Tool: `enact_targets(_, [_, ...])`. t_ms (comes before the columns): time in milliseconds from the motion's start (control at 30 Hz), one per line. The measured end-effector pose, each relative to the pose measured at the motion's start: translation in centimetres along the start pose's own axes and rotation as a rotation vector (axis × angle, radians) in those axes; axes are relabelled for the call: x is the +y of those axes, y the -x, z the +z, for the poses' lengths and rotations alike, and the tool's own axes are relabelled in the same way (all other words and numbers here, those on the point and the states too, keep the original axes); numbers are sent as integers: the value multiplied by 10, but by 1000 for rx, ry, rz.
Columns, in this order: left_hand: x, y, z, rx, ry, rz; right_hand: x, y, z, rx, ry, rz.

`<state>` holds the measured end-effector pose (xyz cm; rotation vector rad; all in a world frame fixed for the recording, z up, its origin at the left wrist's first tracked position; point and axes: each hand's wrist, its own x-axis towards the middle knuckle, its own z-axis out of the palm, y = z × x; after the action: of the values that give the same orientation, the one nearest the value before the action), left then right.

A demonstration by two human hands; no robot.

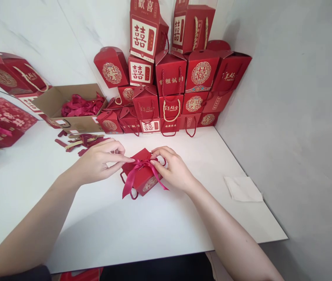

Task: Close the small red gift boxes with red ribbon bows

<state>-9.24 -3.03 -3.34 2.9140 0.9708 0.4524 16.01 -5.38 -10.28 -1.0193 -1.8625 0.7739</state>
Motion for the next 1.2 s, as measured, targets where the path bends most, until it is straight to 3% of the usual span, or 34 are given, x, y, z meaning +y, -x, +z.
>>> enact_targets(167, [2,-1,3,-48,-65,-12,0,1,0,3,-1,11])
enact_targets(267, [4,-2,6,-3,-66,-8,-4,0,-1,1,27,-6])
enact_targets(433, [10,-7,14,9,249,-121,-13,-8,-8,-55,-54,-4])
enact_targets(567, [12,-10,35,55,498,-243,-15,-16,-14,-141,-51,20])
enact_targets(667, [15,-11,51,168,554,-335,-11,-18,-14,-209,-36,23])
enact_targets(767, [18,-11,61,187,596,-366,-3,-16,-11,-247,-134,54])
enact_targets(1033, [14,-12,67,91,790,-391,5,-13,2,-155,-578,223])
enact_targets(1200, [21,-15,69,182,813,-489,6,-10,10,-116,-575,219])
